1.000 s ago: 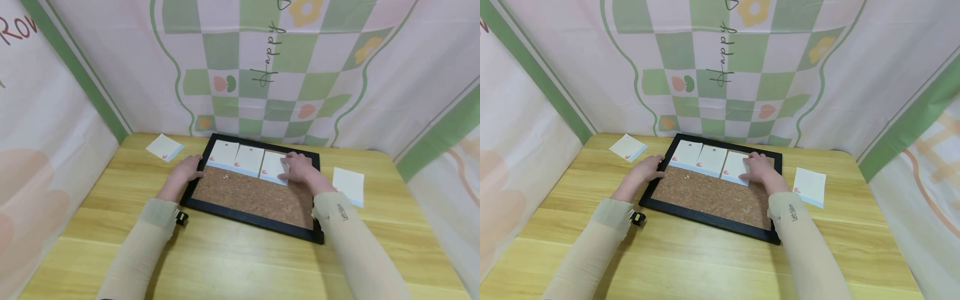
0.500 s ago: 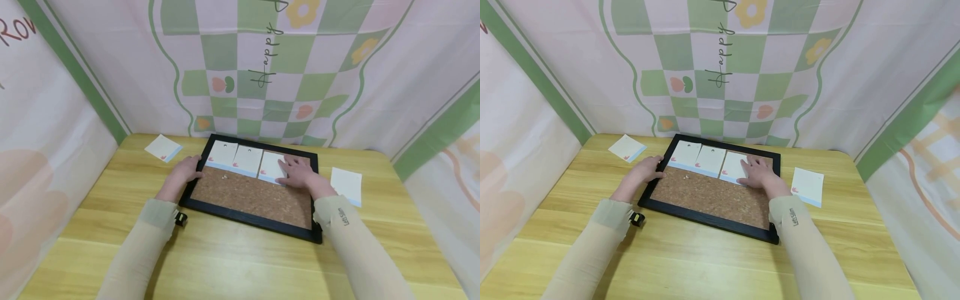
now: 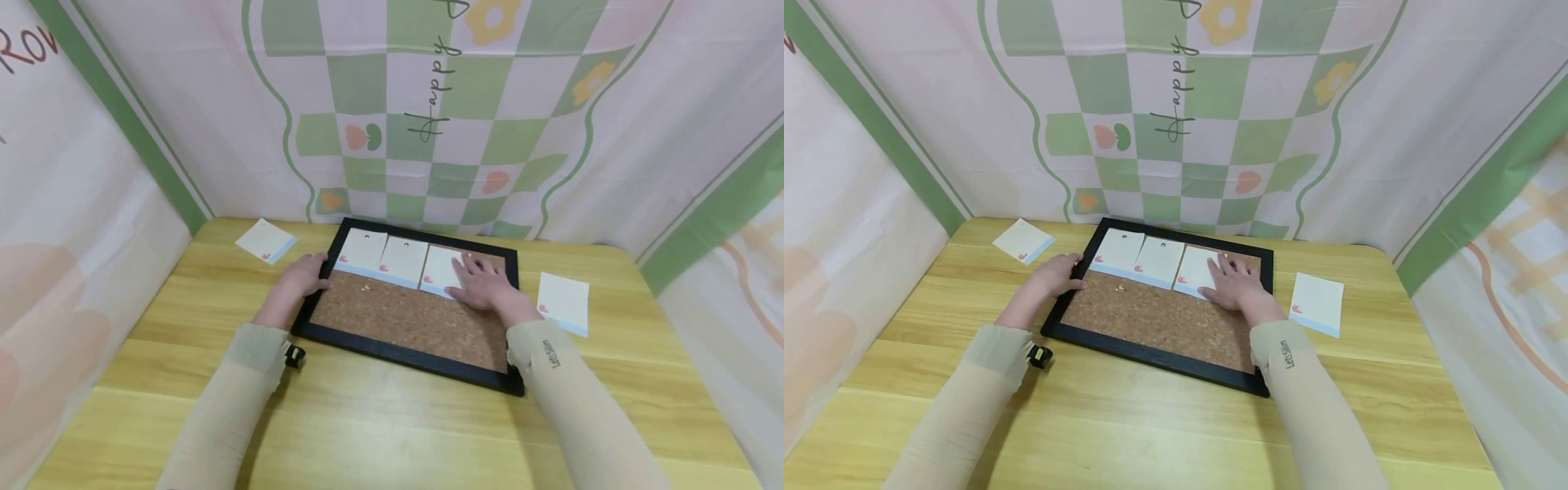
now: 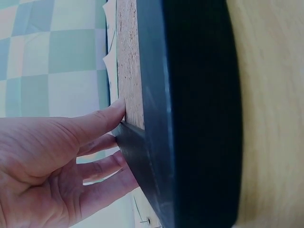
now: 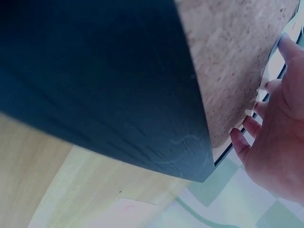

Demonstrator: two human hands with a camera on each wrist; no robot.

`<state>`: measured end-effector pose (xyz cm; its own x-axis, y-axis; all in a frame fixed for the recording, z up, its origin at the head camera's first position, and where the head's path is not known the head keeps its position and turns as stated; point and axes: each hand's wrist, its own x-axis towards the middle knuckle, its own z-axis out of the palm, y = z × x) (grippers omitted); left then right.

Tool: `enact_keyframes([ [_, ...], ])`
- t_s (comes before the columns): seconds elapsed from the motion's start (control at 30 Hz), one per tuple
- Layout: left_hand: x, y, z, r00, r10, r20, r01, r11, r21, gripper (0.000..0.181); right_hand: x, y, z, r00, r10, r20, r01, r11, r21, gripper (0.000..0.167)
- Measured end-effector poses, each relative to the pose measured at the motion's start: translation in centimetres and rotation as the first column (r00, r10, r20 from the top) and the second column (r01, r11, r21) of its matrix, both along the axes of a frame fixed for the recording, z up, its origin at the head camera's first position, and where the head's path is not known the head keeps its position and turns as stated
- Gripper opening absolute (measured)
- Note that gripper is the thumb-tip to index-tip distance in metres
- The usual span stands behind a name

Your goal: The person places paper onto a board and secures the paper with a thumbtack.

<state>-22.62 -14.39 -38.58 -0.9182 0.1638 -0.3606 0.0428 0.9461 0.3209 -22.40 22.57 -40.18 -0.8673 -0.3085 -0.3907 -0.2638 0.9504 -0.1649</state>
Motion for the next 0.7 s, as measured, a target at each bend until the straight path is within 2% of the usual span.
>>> enact_keyframes([
  [0.2, -0.06, -0.07, -0.01, 1.000, -0.016, -0.003, 0.016, 1.000, -0.015, 0.069, -0.54, 0.22, -0.71, 1.000, -0.003, -0.010, 0.004, 1.000, 0.029, 0.078],
  [0.47, -0.03, -0.11, -0.16, 1.000, -0.020, -0.001, 0.020, 1.000, -0.022, 0.069, -0.10, -0.21, -0.51, 0.998, -0.037, -0.052, 0.037, 0.999, 0.004, 0.080],
  [0.7, 0.19, -0.16, -0.51, 0.999, -0.036, -0.021, 0.036, 0.999, -0.018, 0.070, 0.03, 0.61, 0.22, 0.999, 0.007, -0.048, -0.010, 0.998, -0.055, 0.076],
])
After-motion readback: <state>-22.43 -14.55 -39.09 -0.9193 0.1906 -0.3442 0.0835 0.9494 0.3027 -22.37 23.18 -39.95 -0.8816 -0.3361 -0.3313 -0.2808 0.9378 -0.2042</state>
